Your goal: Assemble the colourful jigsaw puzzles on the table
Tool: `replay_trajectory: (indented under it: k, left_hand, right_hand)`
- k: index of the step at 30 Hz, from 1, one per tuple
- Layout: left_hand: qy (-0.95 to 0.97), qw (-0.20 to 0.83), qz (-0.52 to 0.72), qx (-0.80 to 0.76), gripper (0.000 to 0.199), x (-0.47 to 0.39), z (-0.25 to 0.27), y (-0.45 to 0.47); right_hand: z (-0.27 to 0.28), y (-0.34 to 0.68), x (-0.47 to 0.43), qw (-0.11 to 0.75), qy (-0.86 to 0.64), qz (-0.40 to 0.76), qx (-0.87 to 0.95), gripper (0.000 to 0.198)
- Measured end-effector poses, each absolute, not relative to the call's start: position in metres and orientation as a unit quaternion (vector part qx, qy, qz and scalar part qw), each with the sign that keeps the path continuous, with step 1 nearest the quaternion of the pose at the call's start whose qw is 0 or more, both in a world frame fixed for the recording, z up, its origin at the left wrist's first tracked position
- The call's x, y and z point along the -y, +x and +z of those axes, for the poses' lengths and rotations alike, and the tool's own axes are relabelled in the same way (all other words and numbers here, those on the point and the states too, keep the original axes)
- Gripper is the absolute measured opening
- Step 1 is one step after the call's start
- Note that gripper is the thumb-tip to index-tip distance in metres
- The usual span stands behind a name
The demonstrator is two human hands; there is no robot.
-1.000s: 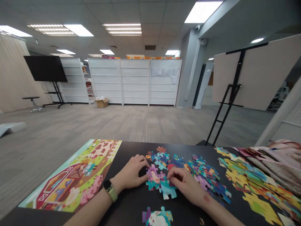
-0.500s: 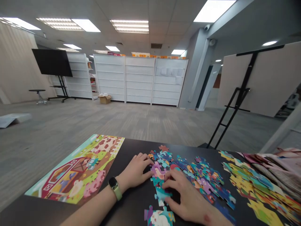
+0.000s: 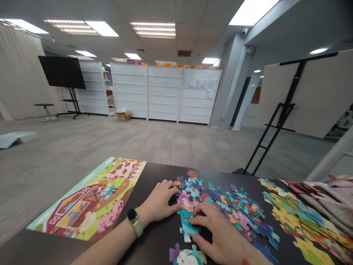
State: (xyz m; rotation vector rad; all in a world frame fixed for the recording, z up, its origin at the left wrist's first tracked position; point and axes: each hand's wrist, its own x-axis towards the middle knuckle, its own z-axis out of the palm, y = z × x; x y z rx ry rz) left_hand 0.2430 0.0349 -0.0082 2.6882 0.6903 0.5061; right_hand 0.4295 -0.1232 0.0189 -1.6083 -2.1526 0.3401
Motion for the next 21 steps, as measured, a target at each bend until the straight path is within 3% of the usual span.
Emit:
replay_trajectory:
  k: [9, 16, 21]
  left_hand:
    - [0.941, 0.175, 0.179, -0.23, 0.026, -0.034, -0.009, 0.24]
    - [0.931, 0.199, 0.202, -0.228, 0.031, -0.043, -0.014, 0.241]
    - [0.925, 0.201, 0.222, -0.236, 0.034, -0.049, -0.02, 0.241]
  right_hand:
    - [0.028, 0.421, 0.126, 0.179, -0.584, 0.127, 0.781, 0.025]
    - [0.03, 0.425, 0.128, 0.134, -0.564, 0.166, 0.798, 0.045]
    - [0.023, 0.431, 0.124, 0.176, -0.575, 0.141, 0.786, 0.043]
